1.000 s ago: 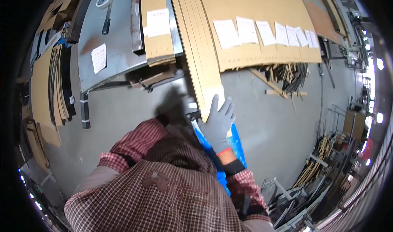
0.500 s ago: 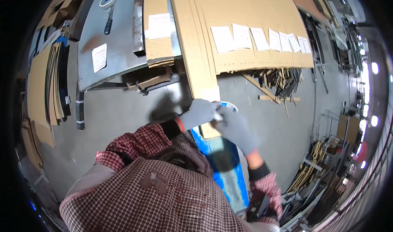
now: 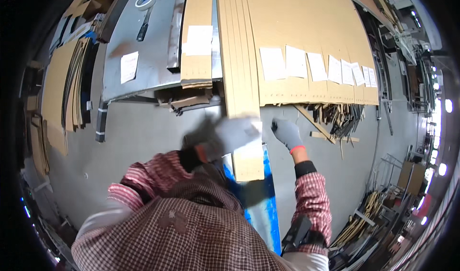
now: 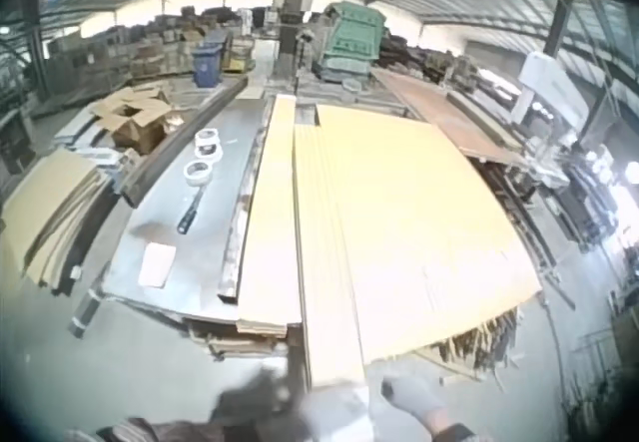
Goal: Apply adhesive tape and product labels to narrow cardboard sheets and bundle them together.
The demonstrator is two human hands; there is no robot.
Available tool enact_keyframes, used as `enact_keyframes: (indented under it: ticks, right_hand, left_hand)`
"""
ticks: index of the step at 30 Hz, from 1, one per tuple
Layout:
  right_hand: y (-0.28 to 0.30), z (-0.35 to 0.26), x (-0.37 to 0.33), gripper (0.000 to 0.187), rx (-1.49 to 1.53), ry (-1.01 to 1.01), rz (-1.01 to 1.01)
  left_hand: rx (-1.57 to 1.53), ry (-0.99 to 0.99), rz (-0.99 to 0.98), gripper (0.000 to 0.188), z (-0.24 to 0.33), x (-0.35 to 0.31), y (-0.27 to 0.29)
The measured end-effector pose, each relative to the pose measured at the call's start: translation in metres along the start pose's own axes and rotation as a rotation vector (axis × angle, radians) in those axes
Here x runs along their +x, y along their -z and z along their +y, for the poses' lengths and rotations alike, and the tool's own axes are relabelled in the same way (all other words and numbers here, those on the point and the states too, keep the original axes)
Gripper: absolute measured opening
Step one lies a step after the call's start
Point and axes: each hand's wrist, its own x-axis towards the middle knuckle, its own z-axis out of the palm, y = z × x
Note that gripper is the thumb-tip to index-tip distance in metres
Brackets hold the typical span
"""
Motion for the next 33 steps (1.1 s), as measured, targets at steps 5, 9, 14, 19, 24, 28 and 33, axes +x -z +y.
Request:
enact_keyframes:
  ticks: [5, 9, 14, 19, 24, 28, 33]
  right_hand:
    - [0.01, -0.02, -0.057, 0.025, 0.357, 0.272, -0.051]
    - [0.004, -0.03, -0.076, 0.03, 0.22, 0.145, -0.47]
    - [0.056, -0.065, -0.074, 0.026, -0.116, 0.172, -0.157]
    - [0.129, -0.118, -0.147, 0.017, 0.696, 0.791, -0.232]
    - [0.144, -0.089, -0.13, 0.023, 0.638, 0.592, -0.346]
    - [0.084, -0.029, -0.06, 0.023, 0.426, 0.19, -0.207]
    - [-0.017, -0.035, -0.022, 0.031, 1.295, 0.322, 0.027]
  left_hand:
    - [0.054, 0.215, 0.131, 0.063, 0.005, -0.076, -0.017]
    - [0.191, -0.064, -0.007, 0.069, 0.019, -0.098, -0.039]
    - [-1.049, 0.439, -0.197, 0.071, 0.0, -0.044, 0.03]
    - [-0.736, 0.167, -0.369, 0.072, 0.039, -0.084, 0.085]
    - [-0.67, 0.339, -0.378, 0.074, 0.049, -0.096, 0.102]
    - [-0.392, 0.341, -0.091, 0.06, -0.019, -0.096, 0.05]
    - [-1.46, 0.742, -0.094, 0.043, -0.148, -0.115, -0.111]
